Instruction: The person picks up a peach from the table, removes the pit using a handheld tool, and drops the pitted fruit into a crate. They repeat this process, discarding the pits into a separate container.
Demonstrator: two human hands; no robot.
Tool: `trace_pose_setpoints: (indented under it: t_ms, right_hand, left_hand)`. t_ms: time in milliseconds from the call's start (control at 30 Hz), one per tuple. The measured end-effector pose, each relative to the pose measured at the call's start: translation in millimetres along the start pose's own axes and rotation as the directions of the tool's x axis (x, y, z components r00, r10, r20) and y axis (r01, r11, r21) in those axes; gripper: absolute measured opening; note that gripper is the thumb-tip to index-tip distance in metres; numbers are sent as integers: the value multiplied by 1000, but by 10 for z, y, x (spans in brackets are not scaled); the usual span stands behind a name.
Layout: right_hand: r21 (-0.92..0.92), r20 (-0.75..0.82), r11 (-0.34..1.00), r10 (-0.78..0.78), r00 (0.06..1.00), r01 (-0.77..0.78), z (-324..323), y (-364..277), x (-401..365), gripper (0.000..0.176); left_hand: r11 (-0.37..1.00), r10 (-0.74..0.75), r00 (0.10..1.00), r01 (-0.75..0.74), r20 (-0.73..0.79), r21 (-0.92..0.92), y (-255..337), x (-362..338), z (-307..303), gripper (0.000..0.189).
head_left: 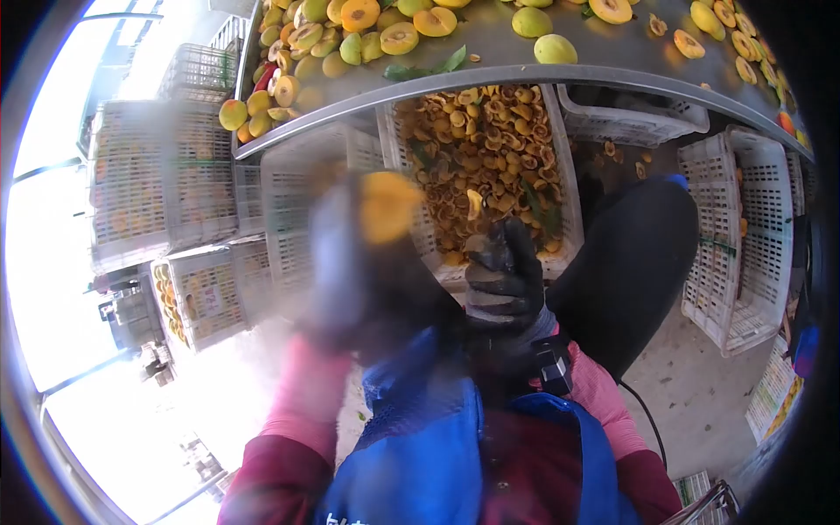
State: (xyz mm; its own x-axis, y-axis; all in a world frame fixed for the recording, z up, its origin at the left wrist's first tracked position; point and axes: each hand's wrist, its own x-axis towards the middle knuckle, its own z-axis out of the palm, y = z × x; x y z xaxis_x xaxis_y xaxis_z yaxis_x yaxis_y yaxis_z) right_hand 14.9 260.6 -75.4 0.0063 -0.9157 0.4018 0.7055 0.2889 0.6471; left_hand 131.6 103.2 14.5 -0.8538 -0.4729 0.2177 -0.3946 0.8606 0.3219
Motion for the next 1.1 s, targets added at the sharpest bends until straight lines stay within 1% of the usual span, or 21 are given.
trace_pose_setpoints:
  t_ms: [33,100,133,167,233,300,333,367,400,433,467,533,733,833,900,933,967,1000,1033,1067,1100]
  right_hand:
    - [19,-31,1000,-8,999,9,-103,-46,-53,49]
    - [-59,-89,998,29,996,-35,-208,-115,-118,47]
    - [-92,-147,995,36,988,-50,-184,-122,-106,46]
    - [-108,-243,993,12,970,-39,-199,-135,-122,42]
    - [-258,-399,966,-93,912,-14,-156,-165,-83,37]
    - [-496,-497,868,-267,826,-17,50,-114,78,34]
    - [-633,-635,769,-453,626,-86,193,-20,153,37]
    - [-723,-618,681,-558,554,-121,295,12,240,36]
    - [-795,-581,584,-657,480,-164,370,33,316,36]
    - [-849,-527,482,-747,406,-216,395,18,350,35]
    - [-865,-502,460,-774,386,-201,372,-19,329,36]
    - [-893,-450,417,-823,345,-168,284,-87,241,37]
    - [-924,-383,352,-872,307,-151,273,-249,144,36]
    - [-952,-304,287,-926,225,-104,187,-315,46,36]
    - [-979,-186,154,-944,272,-134,207,-299,2,35]
    - [-982,-177,145,-937,302,-125,215,-300,-21,35]
    - [-984,-167,137,-929,331,-114,223,-298,-45,34]
    - [-977,-212,191,-905,369,-91,237,-300,-82,34]
    - [-979,-202,177,-891,406,-98,253,-272,-75,34]
    - [-981,-193,163,-876,443,-105,268,-245,-69,34]
    - [-983,-183,148,-859,479,-110,283,-218,-62,35]
  left_hand:
    - [978,-178,984,180,25,-109,-227,28,-254,67]
    - [798,-516,853,511,73,-319,-688,86,-756,56]
    - [764,-644,745,639,175,95,-871,115,-956,46]
    - [659,-533,838,321,121,680,-1266,-95,-950,37]
    - [757,-428,884,238,187,608,-1162,143,-877,39]
    - [897,-372,925,336,79,288,-569,718,-507,36]
    - [948,-316,938,306,143,88,-347,966,-291,34]
    - [955,-246,950,272,194,-117,-164,1235,-45,32]
    - [986,-137,974,151,180,-64,7,1526,256,29]
    - [986,-47,989,68,137,-150,296,1815,441,28]
    - [993,90,995,-87,45,-76,422,2067,721,34]
    - [978,156,965,-182,211,107,617,2497,1099,43]
    - [918,288,843,-378,454,121,548,2960,1464,50]
    - [907,366,856,-417,366,68,193,2829,1310,51]
    - [967,240,930,-254,279,16,93,2651,1099,61]
    - [960,153,956,-84,250,-267,53,2523,986,62]
    - [846,53,968,87,247,-526,51,2346,876,63]
    - [582,-30,936,302,351,-755,238,2140,610,64]
    - [610,17,948,241,317,-755,217,1927,555,64]
    - [420,-11,876,442,483,-792,232,1688,448,65]
    - [353,-34,870,471,492,-809,292,1495,471,69]
